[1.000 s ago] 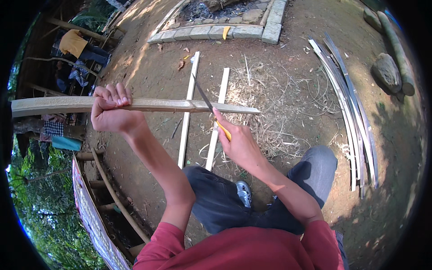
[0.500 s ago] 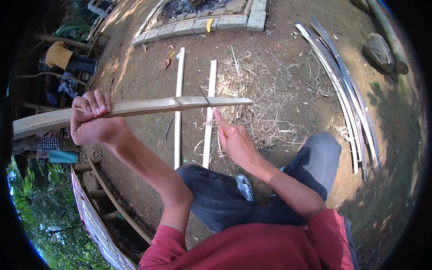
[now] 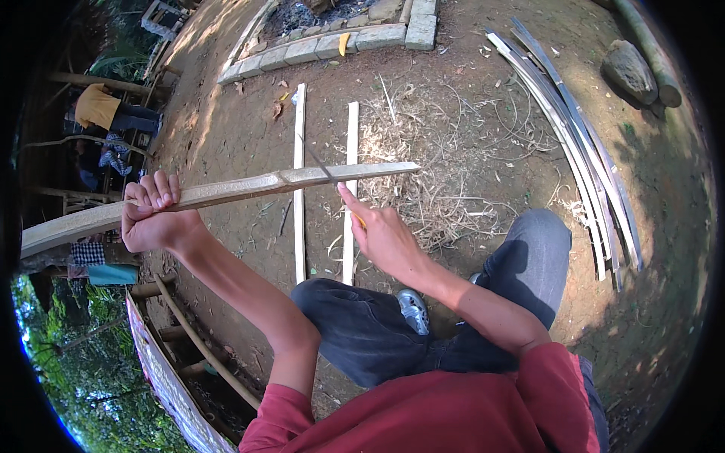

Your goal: The person holds a long piece of bamboo and uses a knife to shave thin strips from the inner edge, repeatedly drawing the blade along the wood.

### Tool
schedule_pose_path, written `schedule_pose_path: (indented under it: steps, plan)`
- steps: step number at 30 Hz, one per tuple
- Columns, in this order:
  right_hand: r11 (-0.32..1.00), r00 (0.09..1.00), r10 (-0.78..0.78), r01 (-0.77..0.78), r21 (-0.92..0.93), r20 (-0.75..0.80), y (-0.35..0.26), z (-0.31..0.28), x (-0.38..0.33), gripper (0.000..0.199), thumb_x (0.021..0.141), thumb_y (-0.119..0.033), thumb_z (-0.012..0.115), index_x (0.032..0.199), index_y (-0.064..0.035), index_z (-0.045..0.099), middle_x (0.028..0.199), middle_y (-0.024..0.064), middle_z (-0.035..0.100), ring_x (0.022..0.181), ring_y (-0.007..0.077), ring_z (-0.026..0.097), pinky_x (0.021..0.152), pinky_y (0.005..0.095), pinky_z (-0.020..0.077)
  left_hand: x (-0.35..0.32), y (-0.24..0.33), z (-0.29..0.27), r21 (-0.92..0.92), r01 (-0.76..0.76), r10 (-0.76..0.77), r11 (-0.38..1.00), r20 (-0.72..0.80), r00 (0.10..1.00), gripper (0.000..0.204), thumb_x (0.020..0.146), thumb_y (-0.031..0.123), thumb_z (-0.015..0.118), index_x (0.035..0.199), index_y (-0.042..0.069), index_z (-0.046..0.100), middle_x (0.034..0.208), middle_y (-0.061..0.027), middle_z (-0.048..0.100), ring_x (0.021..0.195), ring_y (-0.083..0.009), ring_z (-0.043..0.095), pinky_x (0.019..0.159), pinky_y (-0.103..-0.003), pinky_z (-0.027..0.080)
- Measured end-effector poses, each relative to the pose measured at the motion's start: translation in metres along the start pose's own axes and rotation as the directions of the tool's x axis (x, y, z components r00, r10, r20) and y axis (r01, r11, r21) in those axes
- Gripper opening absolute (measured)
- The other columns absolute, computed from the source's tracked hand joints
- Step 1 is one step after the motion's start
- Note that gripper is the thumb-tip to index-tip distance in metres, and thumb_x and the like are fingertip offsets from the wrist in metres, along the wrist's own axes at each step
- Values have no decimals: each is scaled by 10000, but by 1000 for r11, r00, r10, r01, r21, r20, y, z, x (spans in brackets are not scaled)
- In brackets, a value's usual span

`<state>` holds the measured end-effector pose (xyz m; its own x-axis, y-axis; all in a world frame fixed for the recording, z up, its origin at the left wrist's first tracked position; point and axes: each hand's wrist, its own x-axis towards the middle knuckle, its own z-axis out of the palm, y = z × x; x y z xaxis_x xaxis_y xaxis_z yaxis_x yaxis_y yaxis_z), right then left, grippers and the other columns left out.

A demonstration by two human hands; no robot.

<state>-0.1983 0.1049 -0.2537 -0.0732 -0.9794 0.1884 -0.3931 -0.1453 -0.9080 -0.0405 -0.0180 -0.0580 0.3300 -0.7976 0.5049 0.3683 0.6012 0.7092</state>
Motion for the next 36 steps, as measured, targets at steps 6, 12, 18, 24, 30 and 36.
schedule_pose_path:
  steps: [6, 12, 18, 24, 30, 36]
  plan:
    - [986, 998, -39, 31, -166, -42, 32, 11, -8, 567, 895, 11, 556, 1439, -28, 404, 548, 166, 572, 447, 241, 559, 492, 402, 482, -5, 0, -1, -38, 2, 0, 999, 51, 999, 94, 671, 106, 367, 585, 116, 328, 504, -15, 299, 413, -99, 248, 378, -222, 220]
    - [988, 987, -146, 141, -64, -72, -5, 4, -14, 531, 902, 1, 545, 1419, -3, 425, 535, 132, 573, 438, 224, 552, 474, 385, 500, -8, 2, -2, -57, 23, -19, 998, 69, 997, 74, 641, 107, 374, 585, 116, 325, 500, -13, 295, 411, -99, 247, 379, -219, 227]
    - [974, 998, 8, -21, -225, -58, 57, 8, -7, 547, 884, 28, 546, 1418, -14, 435, 551, 148, 594, 443, 206, 567, 451, 372, 478, -7, 1, 4, -50, 9, -7, 999, 54, 999, 66, 640, 91, 366, 585, 109, 333, 497, -5, 299, 407, -97, 264, 372, -209, 245]
    - [994, 997, -9, 0, -113, -77, 28, 22, -7, 544, 896, 25, 541, 1426, -33, 434, 565, 165, 591, 459, 225, 571, 455, 392, 450, -12, -2, 3, 30, -99, 99, 995, 12, 995, 110, 666, 25, 326, 586, 101, 336, 506, 4, 289, 373, -96, 257, 329, -211, 239]
    - [984, 998, 34, -42, -175, -49, 84, 25, 0, 546, 927, -3, 511, 1455, -21, 376, 620, 214, 584, 522, 272, 593, 556, 431, 464, -8, 6, -2, -30, -9, 9, 1000, 9, 1000, 83, 667, 68, 356, 598, 99, 322, 482, -16, 279, 408, -116, 249, 370, -237, 240]
    - [990, 994, 113, -113, 85, 7, 22, 11, 0, 542, 971, -54, 475, 1489, -70, 318, 707, 148, 597, 632, 247, 631, 610, 395, 473, -5, -2, -2, -80, 13, -2, 997, 137, 991, 75, 610, 59, 379, 603, 86, 310, 494, -20, 258, 420, -126, 248, 385, -249, 251]
